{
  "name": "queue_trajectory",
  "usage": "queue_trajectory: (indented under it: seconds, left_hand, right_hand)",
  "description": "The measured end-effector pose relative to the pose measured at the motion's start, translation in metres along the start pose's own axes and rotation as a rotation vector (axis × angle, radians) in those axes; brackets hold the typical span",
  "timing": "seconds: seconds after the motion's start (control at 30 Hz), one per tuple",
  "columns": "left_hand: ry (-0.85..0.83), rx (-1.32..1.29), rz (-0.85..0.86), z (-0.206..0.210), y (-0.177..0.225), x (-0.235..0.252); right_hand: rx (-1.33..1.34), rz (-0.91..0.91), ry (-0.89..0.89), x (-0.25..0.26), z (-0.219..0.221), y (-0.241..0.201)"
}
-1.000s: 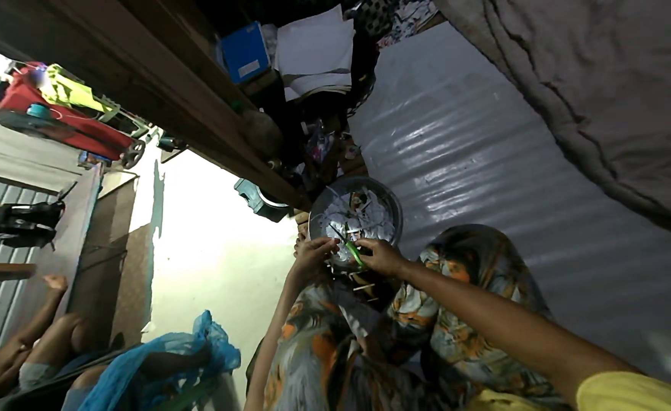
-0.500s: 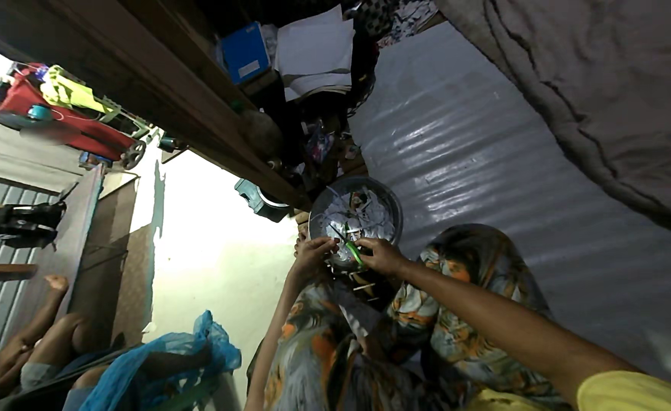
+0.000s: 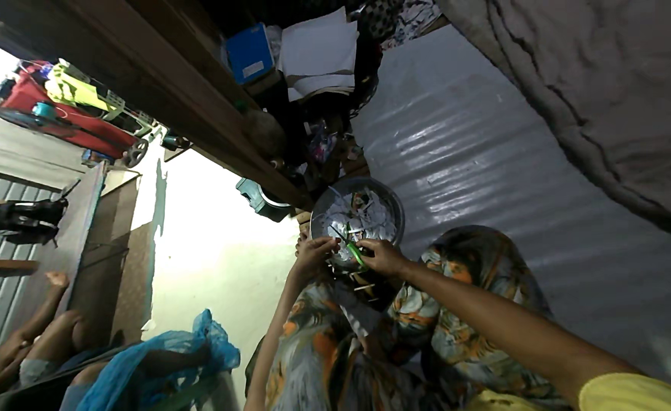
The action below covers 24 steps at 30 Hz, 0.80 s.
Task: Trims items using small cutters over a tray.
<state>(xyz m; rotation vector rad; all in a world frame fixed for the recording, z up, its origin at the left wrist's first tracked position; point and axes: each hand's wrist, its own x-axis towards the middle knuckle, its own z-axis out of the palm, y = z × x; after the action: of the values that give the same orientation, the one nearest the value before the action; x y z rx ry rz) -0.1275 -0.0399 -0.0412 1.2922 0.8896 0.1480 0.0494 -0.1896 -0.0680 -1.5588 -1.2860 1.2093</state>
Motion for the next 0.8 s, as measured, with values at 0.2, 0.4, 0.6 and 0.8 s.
queue_trajectory:
  seconds: [0.2, 0.4, 0.6, 0.8]
  left_hand:
    - [-0.013, -0.002, 0.007, -0.0020, -0.0029, 0.0005]
    - [-0.017, -0.007, 0.016, -0.0020, -0.0031, 0.0007]
    - [-0.015, -0.009, 0.012, -0.0027, -0.0035, 0.0014]
    - [-0.007, -0.012, 0.009, -0.0018, -0.0038, 0.0014]
  right_hand:
    - [-0.014, 0.020, -0.066, 0.0001, 0.0007, 0.0022]
    - [-0.039, 0.006, -0.032, -0.0008, 0.0008, -0.0004]
    - [-0.025, 0.030, -0.055, 0.0001, 0.0009, 0.0011]
    - [-0.071, 0.040, -0.039, -0.0012, 0.0002, -0.0033]
